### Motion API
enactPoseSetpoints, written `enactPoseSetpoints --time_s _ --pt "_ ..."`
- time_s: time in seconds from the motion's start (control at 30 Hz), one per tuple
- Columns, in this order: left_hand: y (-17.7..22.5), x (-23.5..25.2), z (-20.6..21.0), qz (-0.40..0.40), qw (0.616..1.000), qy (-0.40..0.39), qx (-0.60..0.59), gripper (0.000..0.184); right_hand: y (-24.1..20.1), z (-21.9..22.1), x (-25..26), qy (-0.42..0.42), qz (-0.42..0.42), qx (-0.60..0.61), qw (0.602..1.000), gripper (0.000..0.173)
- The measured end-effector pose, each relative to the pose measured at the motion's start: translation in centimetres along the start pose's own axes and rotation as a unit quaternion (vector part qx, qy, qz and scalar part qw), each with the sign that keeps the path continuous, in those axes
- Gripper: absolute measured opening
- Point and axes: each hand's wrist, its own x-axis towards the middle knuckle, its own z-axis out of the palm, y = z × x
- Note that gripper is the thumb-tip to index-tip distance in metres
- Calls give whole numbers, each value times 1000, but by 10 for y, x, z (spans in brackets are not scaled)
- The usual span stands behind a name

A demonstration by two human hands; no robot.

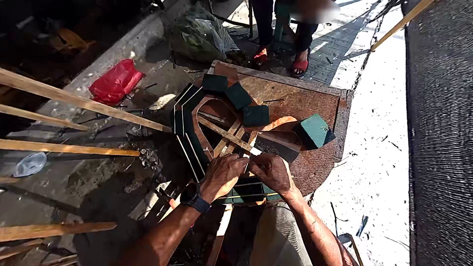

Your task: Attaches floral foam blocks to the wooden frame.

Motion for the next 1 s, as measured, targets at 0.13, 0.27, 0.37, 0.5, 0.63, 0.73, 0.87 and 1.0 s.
enactPoseSetpoints --time_s 0.13,0.27,0.37,0.5,0.63,0.73,0.87,1.0 --pt "5 13 -1 -32 999 -32 22 34 -2 -3 11 -36 66 1 997 32" --pt "20 36 -12 -85 992 -60 66 30 -8 0 28 -24 118 -20 993 35" --pt "29 58 -25 -120 985 -94 82 24 -19 -9 46 -59 179 -64 980 38" --pt "12 87 -41 -52 991 -39 113 15 -1 -26 71 -44 105 -57 992 30" --pt "-40 115 -68 90 949 212 217 33 25 -46 103 31 -21 30 999 23" --pt "-58 122 -69 4 892 429 146 31 34 -52 149 41 31 18 999 26" --pt "-76 149 -29 -275 859 349 -256 47 45 -36 193 55 18 -41 997 20" --pt "-67 187 -7 -384 725 239 -520 104 51 -20 199 56 -1 -71 996 21"
